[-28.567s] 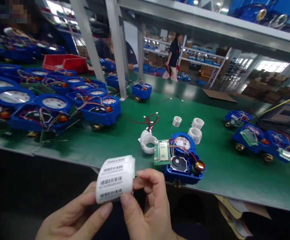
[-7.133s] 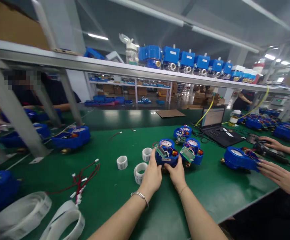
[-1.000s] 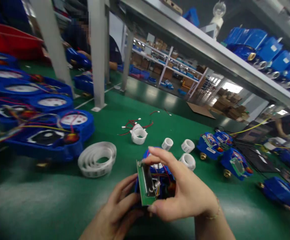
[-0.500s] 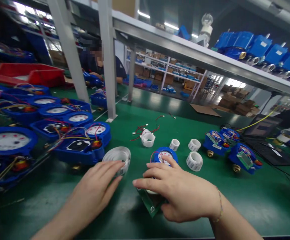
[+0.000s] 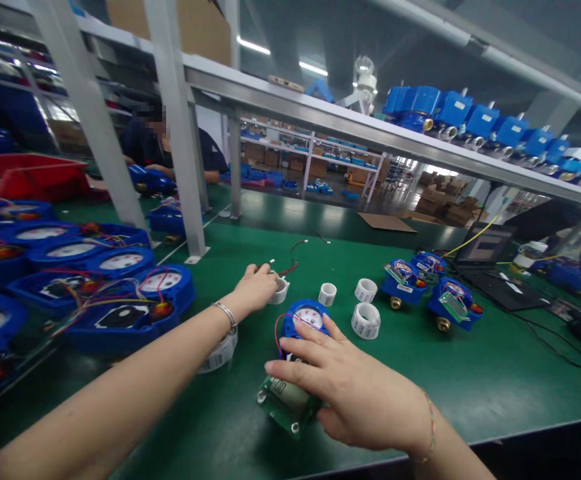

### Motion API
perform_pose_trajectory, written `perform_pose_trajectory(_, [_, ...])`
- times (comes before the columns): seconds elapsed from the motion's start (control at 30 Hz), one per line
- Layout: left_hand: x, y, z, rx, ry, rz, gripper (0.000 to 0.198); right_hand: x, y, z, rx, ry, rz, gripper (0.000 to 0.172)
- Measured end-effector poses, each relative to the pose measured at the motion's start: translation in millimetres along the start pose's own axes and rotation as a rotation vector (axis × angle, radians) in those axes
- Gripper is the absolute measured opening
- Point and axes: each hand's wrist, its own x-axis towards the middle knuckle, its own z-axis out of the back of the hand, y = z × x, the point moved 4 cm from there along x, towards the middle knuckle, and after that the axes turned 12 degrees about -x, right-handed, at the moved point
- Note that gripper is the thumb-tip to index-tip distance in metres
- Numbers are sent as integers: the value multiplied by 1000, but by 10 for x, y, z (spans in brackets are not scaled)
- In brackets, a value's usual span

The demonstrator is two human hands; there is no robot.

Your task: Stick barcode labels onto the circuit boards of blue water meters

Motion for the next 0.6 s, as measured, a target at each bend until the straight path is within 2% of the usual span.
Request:
perform_pose_trajectory(0.13, [-41, -119, 257, -318, -27, 144, 32, -142, -27, -71, -29, -84, -51, 93])
perform_pose_trajectory(0.2, [-210, -252, 402, -535, -63, 205, 31, -217, -44, -119, -33, -171, -95, 89])
perform_pose_trajectory(0.3, [-622, -501, 551, -882, -179, 271, 26, -318, -37, -140, -27, -402, -142, 78])
perform_pose_trajectory(0.43, [-1200, -805, 554, -1250, -349, 359, 22, -391, 60, -68, 22, -729, -183, 61])
perform_pose_trajectory(0.5, [-1399, -923, 513, -1376, -399, 390, 22, -382, 139, -26, 91, -822, -197, 54])
perform_pose_trajectory(0.6, [-1573, -1050, 470, -1496, -429, 414, 20, -311, 273, 14, 222, -896, -196, 47])
